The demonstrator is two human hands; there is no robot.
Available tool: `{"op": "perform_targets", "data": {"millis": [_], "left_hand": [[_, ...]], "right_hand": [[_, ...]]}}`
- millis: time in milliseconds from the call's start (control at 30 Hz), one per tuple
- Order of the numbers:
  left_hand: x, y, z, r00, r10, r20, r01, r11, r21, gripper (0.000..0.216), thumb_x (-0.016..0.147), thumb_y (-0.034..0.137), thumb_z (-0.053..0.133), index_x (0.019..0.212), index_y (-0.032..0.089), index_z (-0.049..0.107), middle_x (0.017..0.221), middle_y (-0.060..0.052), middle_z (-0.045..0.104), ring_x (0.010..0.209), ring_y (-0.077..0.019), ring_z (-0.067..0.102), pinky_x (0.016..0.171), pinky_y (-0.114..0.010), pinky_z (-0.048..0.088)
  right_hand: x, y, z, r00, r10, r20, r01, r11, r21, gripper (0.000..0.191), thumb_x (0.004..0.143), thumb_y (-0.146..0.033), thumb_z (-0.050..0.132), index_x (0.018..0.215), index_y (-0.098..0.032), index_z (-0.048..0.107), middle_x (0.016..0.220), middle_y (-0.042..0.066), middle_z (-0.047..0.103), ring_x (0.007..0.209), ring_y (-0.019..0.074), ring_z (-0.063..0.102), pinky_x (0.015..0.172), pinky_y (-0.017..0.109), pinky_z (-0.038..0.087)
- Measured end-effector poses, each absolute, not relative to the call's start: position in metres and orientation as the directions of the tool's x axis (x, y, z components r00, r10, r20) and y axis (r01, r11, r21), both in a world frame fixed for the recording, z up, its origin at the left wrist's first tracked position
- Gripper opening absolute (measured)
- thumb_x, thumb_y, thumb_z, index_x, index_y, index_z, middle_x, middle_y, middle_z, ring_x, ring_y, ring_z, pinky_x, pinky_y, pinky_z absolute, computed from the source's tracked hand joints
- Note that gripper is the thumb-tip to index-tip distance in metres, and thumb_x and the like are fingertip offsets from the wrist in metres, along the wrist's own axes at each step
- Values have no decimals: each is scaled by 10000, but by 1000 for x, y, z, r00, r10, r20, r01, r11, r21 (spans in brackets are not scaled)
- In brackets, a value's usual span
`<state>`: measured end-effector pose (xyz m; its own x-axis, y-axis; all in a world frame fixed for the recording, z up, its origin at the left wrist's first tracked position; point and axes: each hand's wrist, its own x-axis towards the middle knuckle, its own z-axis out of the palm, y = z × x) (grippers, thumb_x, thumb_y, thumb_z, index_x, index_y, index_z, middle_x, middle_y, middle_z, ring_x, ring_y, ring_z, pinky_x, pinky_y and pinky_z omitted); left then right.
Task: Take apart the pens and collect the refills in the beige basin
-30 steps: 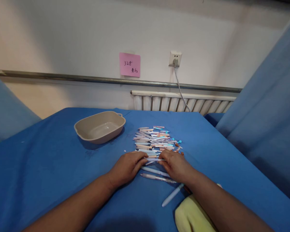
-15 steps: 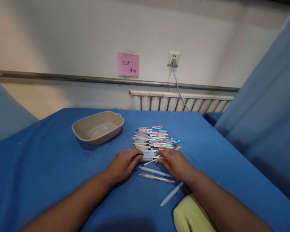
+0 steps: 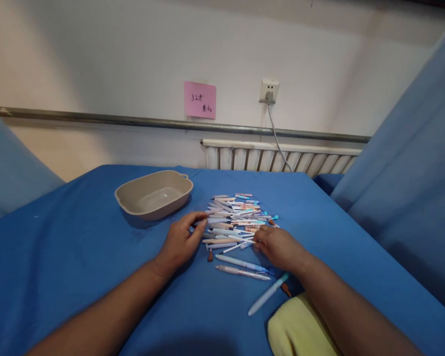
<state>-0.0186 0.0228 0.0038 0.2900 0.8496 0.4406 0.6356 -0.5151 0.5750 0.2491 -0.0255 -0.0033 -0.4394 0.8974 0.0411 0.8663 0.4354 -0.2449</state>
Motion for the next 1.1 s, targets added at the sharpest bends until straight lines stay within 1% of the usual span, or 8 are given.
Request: {"op": "perform_targets", "data": {"millis": [167,267,367,600,800,867,967,1100], "left_hand": [[-2,5,-1,585,747,316,559,-654,509,222,896,298,457,1018,186,605,942,-60,650,889,-186,593,812,-308,459],[3,4,-4,675,681,285,535,-717,446,173,878,248,489,995,199,607,940,-58,637,914,-195,558,819,-321,440],[3,5,-4,704,652,282,518,-743,425,161,853,199,518,998,199,590,970,-60,622,951,-204,533,843,-335,424],[3,1,0,738,608,293,470,-775,422,187,859,149,486,1011,209,576,986,-55,617,958,-201,516,867,-341,406],[4,-1,2,754,593,284,476,-790,386,163,876,160,448,950,206,587,937,-50,618,914,-197,516,839,-332,409],[4,-2,4,757,591,279,477,-792,381,163,890,186,433,939,199,588,927,-55,618,899,-196,517,836,-336,411],[5,-4,8,763,582,279,472,-798,374,171,903,266,445,968,194,586,933,-64,617,896,-202,516,836,-341,410],[4,-6,9,789,562,249,472,-813,342,211,892,342,486,1015,199,580,964,-68,619,907,-209,515,829,-338,407]], "right_hand": [[240,-29,-5,-457,888,50,847,452,-281,150,893,-234,470,930,-178,604,965,68,605,909,165,560,800,250,382],[237,-31,-3,-454,884,114,831,466,-303,156,874,-269,510,967,-180,598,979,66,601,947,179,545,827,269,380],[234,-35,-1,-466,869,165,812,494,-310,170,868,-284,517,976,-181,597,992,68,604,944,185,543,821,282,383],[227,-45,-1,-597,801,47,751,578,-319,225,807,-261,585,1020,-194,613,972,60,643,957,199,559,838,289,376],[224,-46,4,-564,826,6,816,558,-151,147,835,-200,509,926,-142,609,969,117,611,933,229,539,825,329,369],[224,-45,5,-555,832,6,824,551,-130,134,838,-202,508,914,-137,597,973,122,604,927,231,534,821,331,362],[225,-46,8,-552,833,26,819,548,-171,130,846,-208,505,935,-148,579,969,106,612,927,219,536,817,319,350],[230,-46,8,-484,873,51,819,473,-326,122,868,-196,479,954,-169,560,913,70,648,868,186,571,739,267,364]]}}
